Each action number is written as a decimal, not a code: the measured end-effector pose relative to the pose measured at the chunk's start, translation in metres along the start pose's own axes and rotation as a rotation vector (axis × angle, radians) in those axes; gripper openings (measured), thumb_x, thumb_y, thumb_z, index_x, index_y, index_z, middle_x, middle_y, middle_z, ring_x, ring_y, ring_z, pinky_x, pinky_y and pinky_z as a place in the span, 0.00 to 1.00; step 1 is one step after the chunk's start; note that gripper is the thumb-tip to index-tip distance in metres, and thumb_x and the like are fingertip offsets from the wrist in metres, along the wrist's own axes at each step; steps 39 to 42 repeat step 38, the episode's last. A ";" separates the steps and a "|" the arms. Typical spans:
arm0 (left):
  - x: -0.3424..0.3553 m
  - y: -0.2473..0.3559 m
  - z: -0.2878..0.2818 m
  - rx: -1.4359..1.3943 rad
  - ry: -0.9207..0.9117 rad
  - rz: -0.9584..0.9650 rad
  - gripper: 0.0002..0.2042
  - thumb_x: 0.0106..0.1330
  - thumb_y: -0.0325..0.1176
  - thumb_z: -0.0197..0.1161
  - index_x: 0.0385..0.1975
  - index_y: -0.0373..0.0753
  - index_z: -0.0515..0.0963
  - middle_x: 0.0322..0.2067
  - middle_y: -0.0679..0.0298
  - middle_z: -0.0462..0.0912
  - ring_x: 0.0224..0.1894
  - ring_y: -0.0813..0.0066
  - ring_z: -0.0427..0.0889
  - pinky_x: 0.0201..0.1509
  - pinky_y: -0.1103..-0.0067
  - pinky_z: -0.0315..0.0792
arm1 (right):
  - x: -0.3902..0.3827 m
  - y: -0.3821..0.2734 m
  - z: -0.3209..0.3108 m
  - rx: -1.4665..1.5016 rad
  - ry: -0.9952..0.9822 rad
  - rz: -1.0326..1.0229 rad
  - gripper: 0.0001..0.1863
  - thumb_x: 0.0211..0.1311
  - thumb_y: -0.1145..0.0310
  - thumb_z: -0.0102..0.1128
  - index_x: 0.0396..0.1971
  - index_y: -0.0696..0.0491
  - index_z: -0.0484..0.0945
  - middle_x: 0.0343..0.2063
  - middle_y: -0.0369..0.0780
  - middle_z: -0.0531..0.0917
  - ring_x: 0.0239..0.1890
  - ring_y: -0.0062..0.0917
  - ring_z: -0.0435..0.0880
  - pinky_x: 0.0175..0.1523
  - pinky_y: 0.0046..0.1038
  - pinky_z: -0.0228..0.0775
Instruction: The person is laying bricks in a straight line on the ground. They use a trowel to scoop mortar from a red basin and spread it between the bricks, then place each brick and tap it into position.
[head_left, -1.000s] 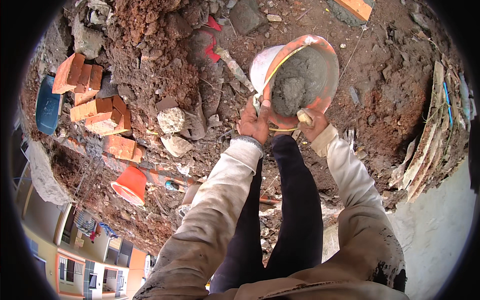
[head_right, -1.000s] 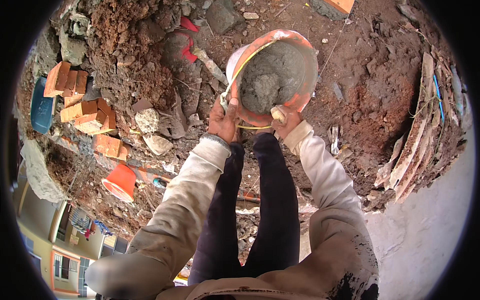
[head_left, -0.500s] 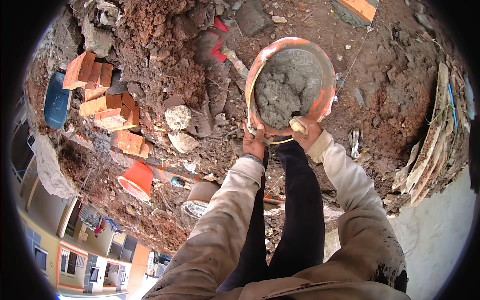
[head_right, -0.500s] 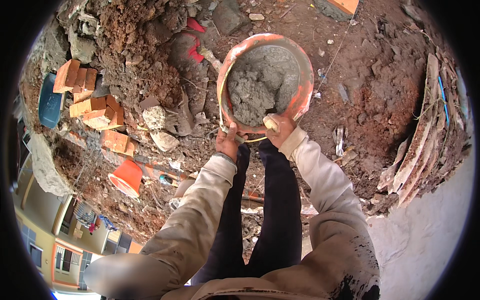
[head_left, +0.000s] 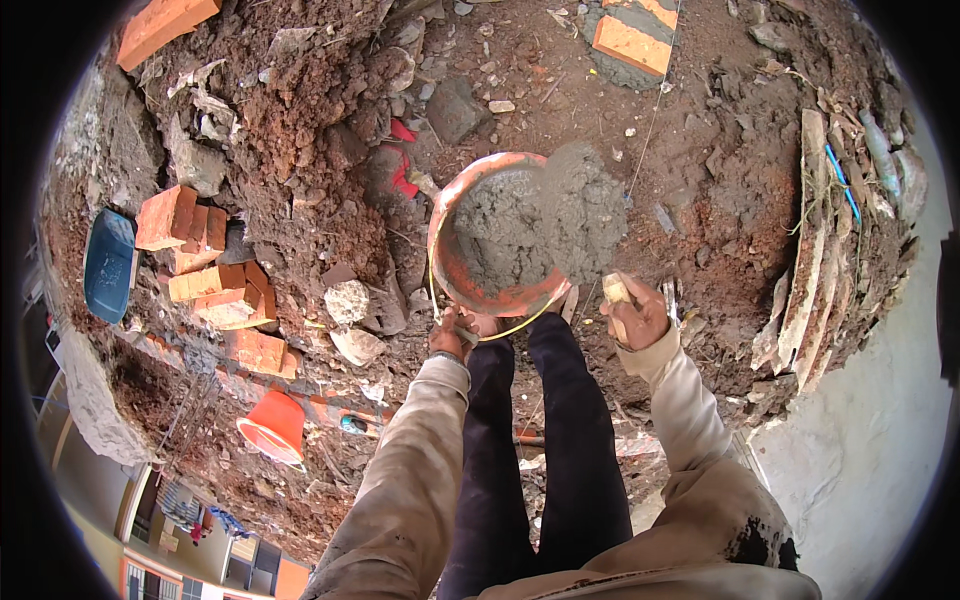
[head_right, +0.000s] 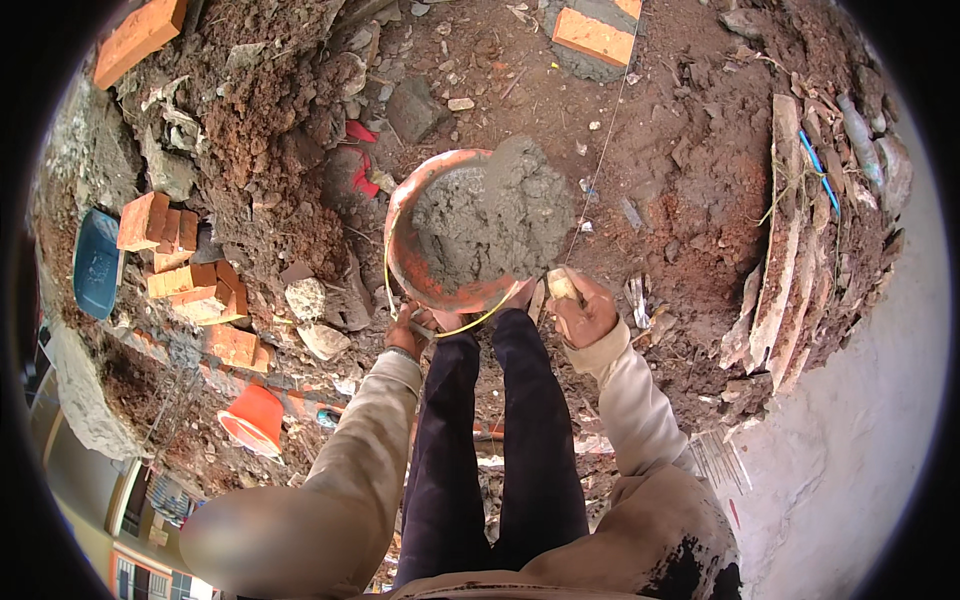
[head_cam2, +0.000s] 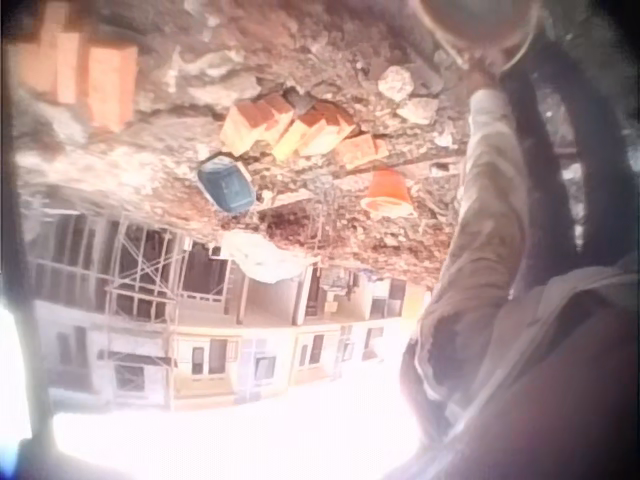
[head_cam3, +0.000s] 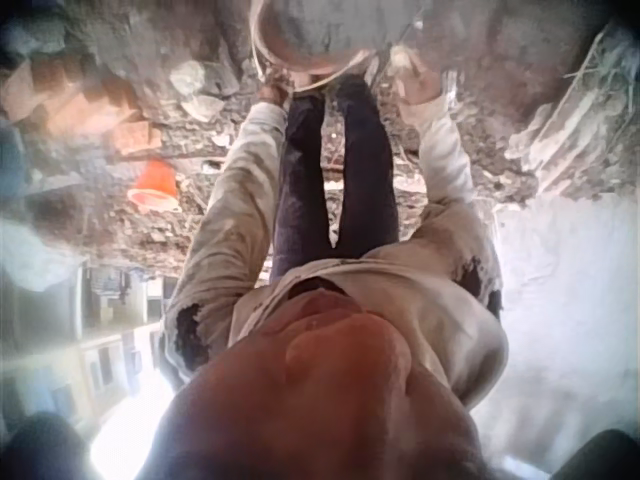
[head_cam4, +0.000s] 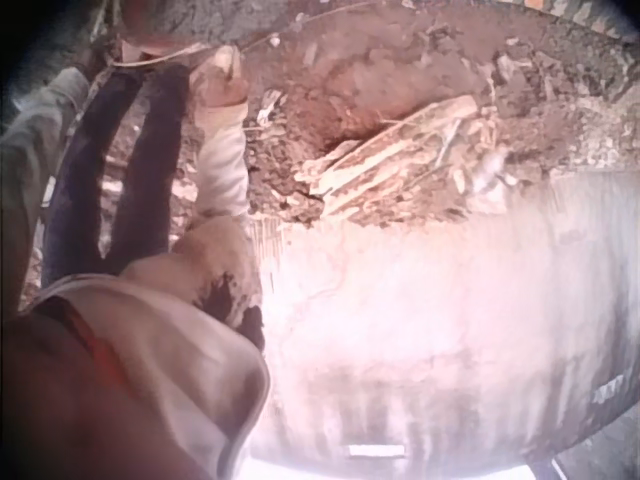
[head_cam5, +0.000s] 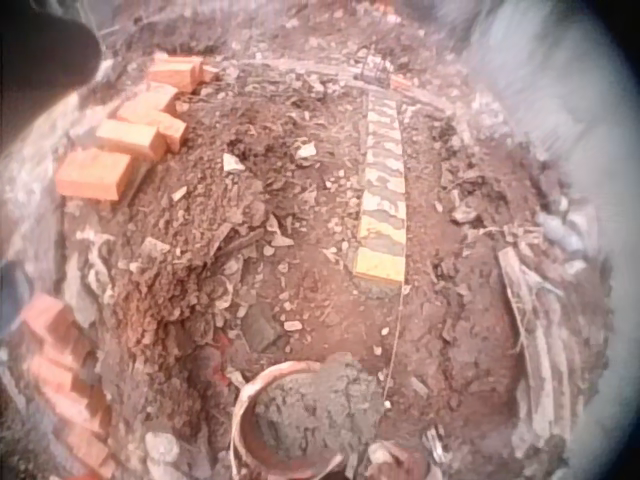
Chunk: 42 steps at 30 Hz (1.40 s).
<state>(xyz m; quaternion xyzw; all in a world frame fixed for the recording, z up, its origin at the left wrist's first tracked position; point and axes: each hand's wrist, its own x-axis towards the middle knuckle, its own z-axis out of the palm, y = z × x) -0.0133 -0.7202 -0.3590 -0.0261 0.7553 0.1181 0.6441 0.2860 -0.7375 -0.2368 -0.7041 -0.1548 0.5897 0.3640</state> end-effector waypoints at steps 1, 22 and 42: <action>-0.001 0.000 0.000 -0.007 0.013 0.010 0.17 0.63 0.47 0.49 0.44 0.42 0.71 0.30 0.63 0.79 0.29 0.71 0.78 0.34 0.75 0.73 | 0.011 -0.004 0.000 0.029 0.079 0.005 0.21 0.50 0.75 0.48 0.47 0.63 0.68 0.23 0.40 0.77 0.15 0.18 0.72 0.19 0.19 0.63; 0.023 0.000 -0.008 -0.020 0.160 -0.055 0.15 0.56 0.39 0.60 0.41 0.42 0.70 0.29 0.61 0.80 0.22 0.70 0.77 0.22 0.73 0.69 | 0.176 0.020 -0.016 -0.613 0.560 -0.113 0.17 0.56 0.65 0.47 0.43 0.58 0.66 0.33 0.59 0.75 0.39 0.51 0.74 0.43 0.43 0.66; 0.060 0.066 0.027 0.185 -0.018 0.601 0.15 0.52 0.30 0.63 0.39 0.33 0.73 0.31 0.67 0.76 0.34 0.79 0.72 0.41 0.83 0.65 | 0.094 -0.007 -0.047 -0.180 0.156 0.273 0.22 0.53 0.60 0.53 0.45 0.58 0.67 0.36 0.49 0.77 0.36 0.32 0.79 0.38 0.32 0.71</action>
